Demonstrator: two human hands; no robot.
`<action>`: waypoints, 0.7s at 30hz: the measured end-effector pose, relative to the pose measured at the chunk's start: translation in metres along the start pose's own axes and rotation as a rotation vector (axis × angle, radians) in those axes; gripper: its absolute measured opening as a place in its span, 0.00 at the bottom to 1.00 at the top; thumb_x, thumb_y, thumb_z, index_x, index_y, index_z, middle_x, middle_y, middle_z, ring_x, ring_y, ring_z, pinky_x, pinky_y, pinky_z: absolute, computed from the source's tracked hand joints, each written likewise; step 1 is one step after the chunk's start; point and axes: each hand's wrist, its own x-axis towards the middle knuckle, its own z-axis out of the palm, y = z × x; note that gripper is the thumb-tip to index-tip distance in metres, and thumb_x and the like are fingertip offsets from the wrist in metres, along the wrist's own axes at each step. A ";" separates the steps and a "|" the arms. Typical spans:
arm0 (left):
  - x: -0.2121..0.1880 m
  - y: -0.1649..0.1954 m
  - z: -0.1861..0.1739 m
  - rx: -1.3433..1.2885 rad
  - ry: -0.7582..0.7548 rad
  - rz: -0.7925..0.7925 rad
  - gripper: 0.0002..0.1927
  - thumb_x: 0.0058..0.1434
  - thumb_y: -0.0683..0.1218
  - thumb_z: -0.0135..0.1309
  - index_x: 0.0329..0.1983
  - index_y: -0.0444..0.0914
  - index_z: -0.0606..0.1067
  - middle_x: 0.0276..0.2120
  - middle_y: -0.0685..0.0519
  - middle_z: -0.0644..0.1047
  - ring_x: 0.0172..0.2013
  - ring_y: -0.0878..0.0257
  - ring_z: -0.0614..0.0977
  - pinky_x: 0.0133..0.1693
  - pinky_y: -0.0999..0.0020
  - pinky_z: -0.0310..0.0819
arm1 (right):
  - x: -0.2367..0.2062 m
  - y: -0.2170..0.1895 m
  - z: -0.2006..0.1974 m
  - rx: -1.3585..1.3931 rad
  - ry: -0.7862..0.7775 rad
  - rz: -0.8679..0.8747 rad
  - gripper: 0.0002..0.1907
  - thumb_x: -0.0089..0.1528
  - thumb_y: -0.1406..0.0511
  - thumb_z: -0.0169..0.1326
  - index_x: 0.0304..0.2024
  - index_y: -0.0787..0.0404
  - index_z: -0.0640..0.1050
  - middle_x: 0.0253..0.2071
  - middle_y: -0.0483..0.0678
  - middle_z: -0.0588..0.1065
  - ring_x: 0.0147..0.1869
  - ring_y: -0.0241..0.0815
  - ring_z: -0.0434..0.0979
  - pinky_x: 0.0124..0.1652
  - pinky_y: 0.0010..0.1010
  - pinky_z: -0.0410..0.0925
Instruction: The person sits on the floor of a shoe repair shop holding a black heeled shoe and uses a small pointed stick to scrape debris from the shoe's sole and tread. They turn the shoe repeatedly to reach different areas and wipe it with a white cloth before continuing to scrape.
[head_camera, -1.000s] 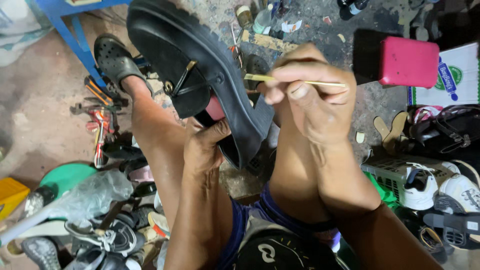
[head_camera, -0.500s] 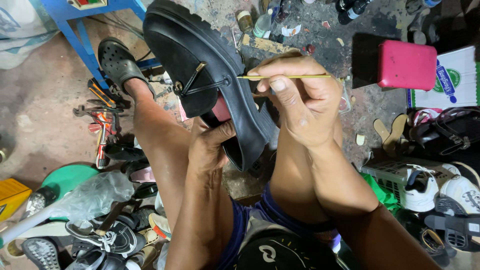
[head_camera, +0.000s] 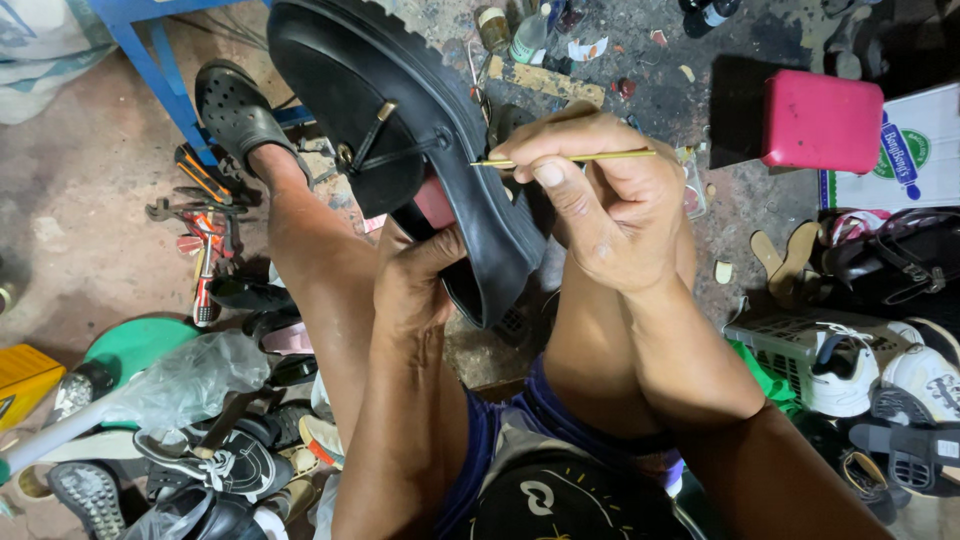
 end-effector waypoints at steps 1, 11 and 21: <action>0.000 0.000 -0.001 -0.018 0.009 0.005 0.23 0.60 0.35 0.63 0.59 0.28 0.74 0.49 0.45 0.81 0.48 0.57 0.83 0.52 0.64 0.78 | 0.000 -0.001 0.000 -0.024 -0.016 -0.006 0.06 0.75 0.72 0.52 0.51 0.70 0.78 0.47 0.56 0.80 0.47 0.38 0.79 0.51 0.26 0.73; 0.008 0.030 0.015 -0.070 0.026 0.278 0.44 0.51 0.30 0.68 0.67 0.40 0.60 0.49 0.46 0.77 0.45 0.56 0.83 0.48 0.61 0.80 | 0.002 -0.007 0.004 -0.247 -0.126 -0.118 0.04 0.73 0.71 0.56 0.50 0.64 0.79 0.44 0.50 0.82 0.51 0.44 0.81 0.61 0.34 0.72; 0.004 0.041 -0.001 0.037 0.015 0.346 0.49 0.62 0.31 0.61 0.77 0.46 0.45 0.51 0.40 0.74 0.43 0.53 0.81 0.45 0.61 0.80 | -0.003 -0.007 0.015 -0.279 -0.150 -0.124 0.04 0.72 0.70 0.57 0.48 0.64 0.80 0.43 0.49 0.82 0.50 0.44 0.81 0.62 0.36 0.72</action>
